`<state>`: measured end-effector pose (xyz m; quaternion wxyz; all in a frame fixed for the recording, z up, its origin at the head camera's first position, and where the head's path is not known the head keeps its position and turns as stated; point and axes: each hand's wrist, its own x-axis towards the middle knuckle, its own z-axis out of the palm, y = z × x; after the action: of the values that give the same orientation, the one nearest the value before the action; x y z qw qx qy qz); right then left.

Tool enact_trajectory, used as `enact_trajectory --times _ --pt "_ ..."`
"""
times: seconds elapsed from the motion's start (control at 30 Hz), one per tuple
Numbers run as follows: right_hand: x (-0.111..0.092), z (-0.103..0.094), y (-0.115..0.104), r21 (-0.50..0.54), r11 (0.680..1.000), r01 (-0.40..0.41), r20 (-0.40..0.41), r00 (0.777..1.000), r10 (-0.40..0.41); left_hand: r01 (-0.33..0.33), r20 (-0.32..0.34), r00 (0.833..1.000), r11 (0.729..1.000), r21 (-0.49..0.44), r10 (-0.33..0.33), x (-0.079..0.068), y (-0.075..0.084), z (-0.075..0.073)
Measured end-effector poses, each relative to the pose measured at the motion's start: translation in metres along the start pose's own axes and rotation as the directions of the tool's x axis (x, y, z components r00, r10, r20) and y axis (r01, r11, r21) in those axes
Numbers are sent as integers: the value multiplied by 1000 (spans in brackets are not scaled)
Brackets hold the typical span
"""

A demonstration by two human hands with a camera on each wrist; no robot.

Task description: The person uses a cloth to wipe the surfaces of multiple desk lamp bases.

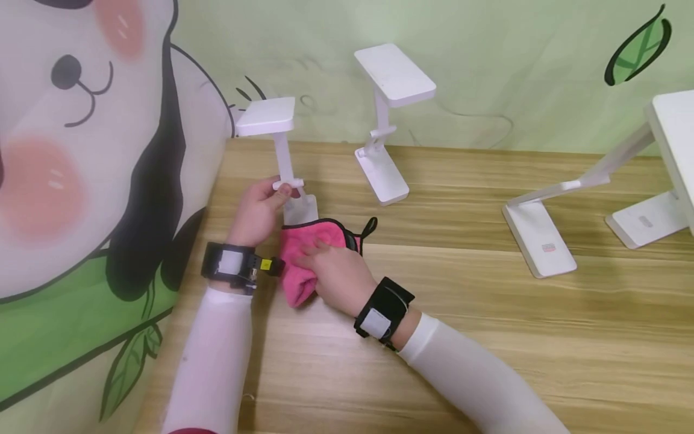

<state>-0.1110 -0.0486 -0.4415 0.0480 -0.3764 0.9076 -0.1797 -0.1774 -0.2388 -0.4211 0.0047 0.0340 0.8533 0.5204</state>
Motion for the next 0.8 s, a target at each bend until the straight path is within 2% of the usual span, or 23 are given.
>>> enact_trajectory --times 0.2,0.33,0.43,0.57,0.7,0.8 --pt "22 1 1 5 999 -42 -43 998 42 7 2 1000 1000 -30 -7 -1 1 -1" --pt "40 2 7 -33 997 -68 -82 994 65 -12 -8 1000 997 -74 12 0 1 0" --pt "46 6 12 -33 997 -72 -113 991 68 -22 -24 1000 996 -87 20 1 0 2" --pt "39 9 12 2 998 -61 -127 990 61 -26 -23 999 995 -98 24 2 -2 4" --pt "18 6 3 -10 998 -65 -69 996 64 -25 -29 999 998 -57 23 1 -4 4" --pt "3 4 -4 -59 997 -49 -18 999 48 -24 -43 999 1000 -19 24 -1 -4 3"
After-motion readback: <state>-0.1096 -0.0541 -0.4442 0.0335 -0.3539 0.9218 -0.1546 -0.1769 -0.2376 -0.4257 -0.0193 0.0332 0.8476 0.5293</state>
